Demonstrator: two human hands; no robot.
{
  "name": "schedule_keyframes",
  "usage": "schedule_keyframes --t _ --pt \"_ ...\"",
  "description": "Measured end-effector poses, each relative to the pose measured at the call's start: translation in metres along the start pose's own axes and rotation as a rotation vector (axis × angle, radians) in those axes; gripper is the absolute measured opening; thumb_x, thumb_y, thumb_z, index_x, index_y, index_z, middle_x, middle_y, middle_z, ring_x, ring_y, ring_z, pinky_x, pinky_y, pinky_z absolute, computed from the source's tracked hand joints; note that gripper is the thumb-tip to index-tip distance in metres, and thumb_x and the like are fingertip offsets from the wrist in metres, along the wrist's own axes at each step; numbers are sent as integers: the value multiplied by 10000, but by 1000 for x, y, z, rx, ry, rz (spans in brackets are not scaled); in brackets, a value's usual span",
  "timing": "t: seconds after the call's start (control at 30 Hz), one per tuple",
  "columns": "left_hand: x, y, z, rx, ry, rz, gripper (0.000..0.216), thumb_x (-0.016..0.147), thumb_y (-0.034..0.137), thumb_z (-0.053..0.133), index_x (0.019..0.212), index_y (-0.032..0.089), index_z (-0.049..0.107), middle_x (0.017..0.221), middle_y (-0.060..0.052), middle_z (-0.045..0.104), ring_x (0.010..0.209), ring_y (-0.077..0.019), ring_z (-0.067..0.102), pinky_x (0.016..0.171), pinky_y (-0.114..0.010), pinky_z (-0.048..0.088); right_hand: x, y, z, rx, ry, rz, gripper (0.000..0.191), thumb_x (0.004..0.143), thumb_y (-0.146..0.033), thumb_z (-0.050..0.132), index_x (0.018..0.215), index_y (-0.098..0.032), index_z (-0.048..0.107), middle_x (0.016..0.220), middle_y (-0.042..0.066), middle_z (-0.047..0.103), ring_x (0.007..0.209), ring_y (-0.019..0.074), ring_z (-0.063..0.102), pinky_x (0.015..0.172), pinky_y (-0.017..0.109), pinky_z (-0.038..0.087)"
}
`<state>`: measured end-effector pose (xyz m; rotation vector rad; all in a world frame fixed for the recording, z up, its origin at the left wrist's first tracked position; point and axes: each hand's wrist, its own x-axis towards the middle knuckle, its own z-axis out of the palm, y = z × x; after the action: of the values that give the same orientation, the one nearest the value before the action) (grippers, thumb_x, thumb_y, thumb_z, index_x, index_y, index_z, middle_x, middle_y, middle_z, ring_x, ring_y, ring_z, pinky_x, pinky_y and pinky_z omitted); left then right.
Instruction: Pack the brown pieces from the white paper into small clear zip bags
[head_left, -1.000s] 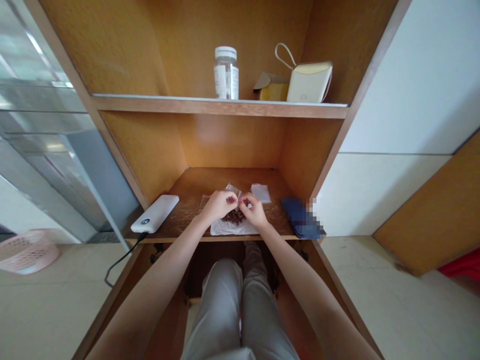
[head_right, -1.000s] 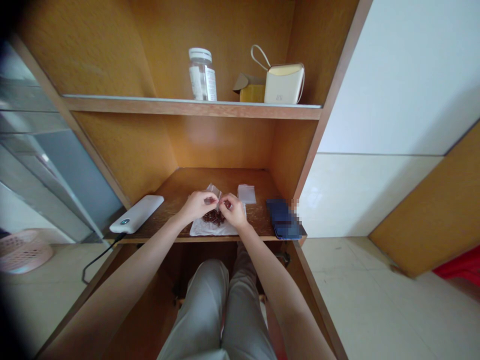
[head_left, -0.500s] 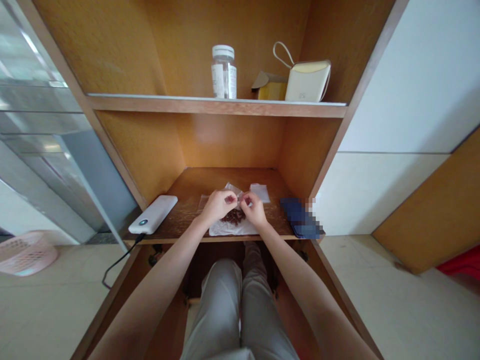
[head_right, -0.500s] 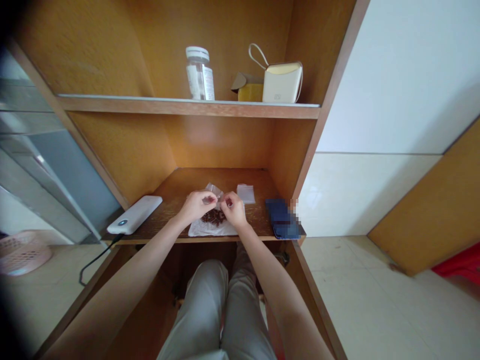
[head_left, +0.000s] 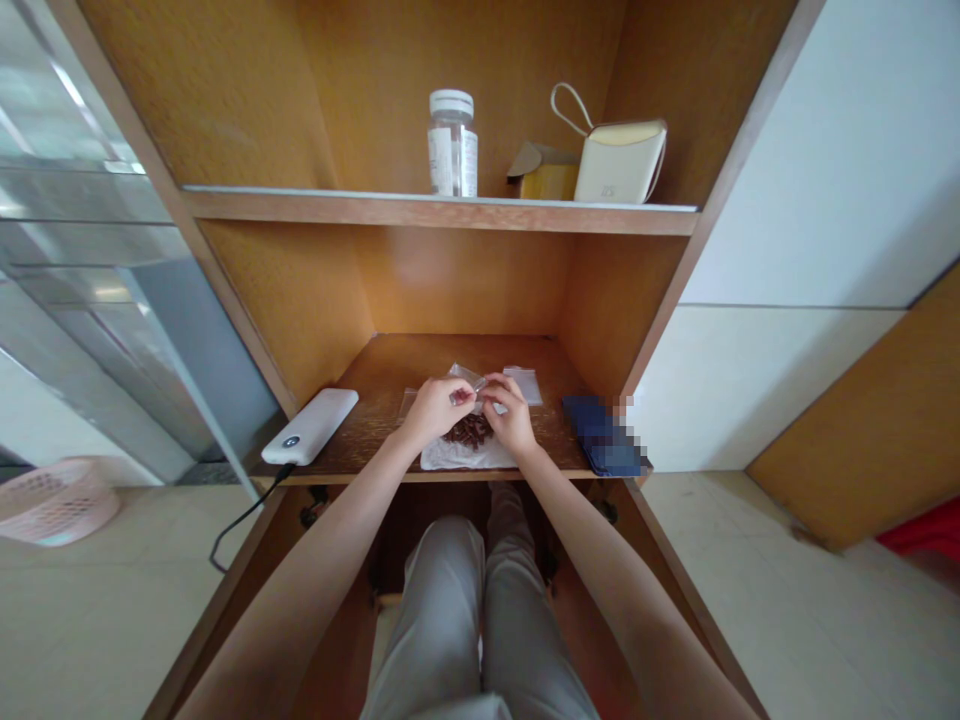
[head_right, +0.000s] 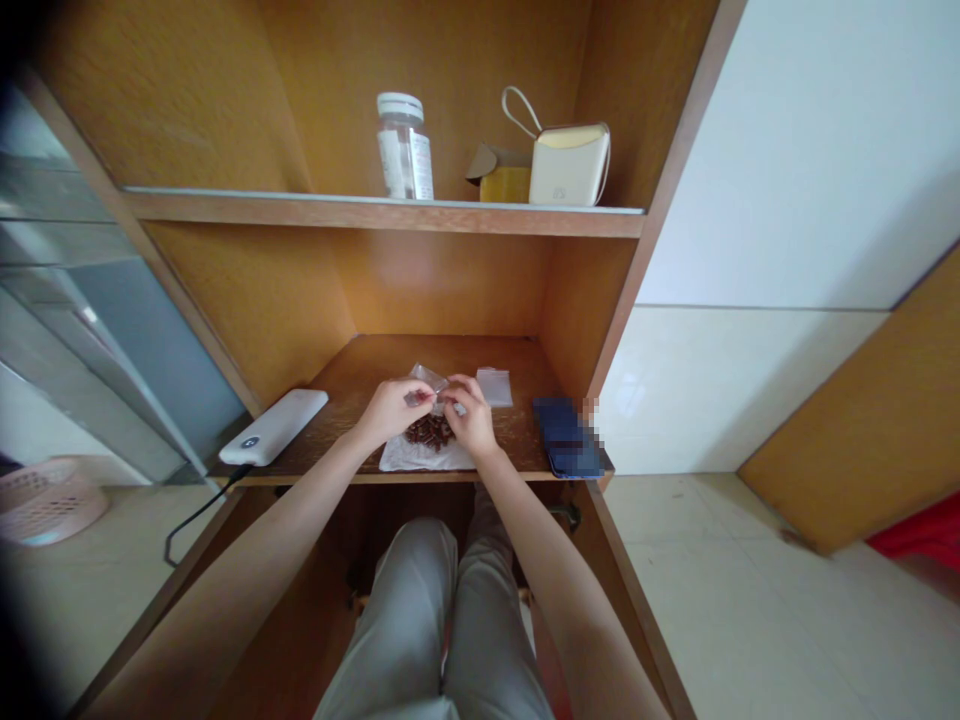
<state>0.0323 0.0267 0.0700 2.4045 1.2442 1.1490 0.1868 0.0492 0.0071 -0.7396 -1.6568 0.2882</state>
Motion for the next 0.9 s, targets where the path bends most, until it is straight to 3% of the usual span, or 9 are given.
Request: schedule_keyframes --t 0.23,0.57,0.73,0.9 --pt "0 4 1 25 -24 13 103 744 189 569 750 182 672 743 -25 693 687 -152 617 649 -247 439 0 5 1 -38 -79 -42 214 805 -173 532 934 -252 683 1225 68 566 1142 213 512 968 429 402" --pt "0 8 2 32 -100 28 106 753 187 565 711 174 662 679 -21 670 630 -143 591 603 -243 422 2 8 0 -89 -108 -99 205 829 -183 519 794 -250 709 1284 33 542 1169 194 499 980 405 399" --pt "-2 9 1 -19 -105 27 123 767 203 556 740 172 672 712 -23 683 646 -140 600 617 -239 433 2 10 0 -97 -121 -110 235 847 -191 509 962 -274 696 1232 32 587 1166 199 498 985 419 389" --pt "-2 6 1 -78 2 1 129 773 221 551 770 167 669 764 -29 694 708 -153 624 677 -247 461 1 10 0 -112 -114 -53 296 846 -193 526 1091 -312 642 1131 13 650 1122 199 531 971 413 395"
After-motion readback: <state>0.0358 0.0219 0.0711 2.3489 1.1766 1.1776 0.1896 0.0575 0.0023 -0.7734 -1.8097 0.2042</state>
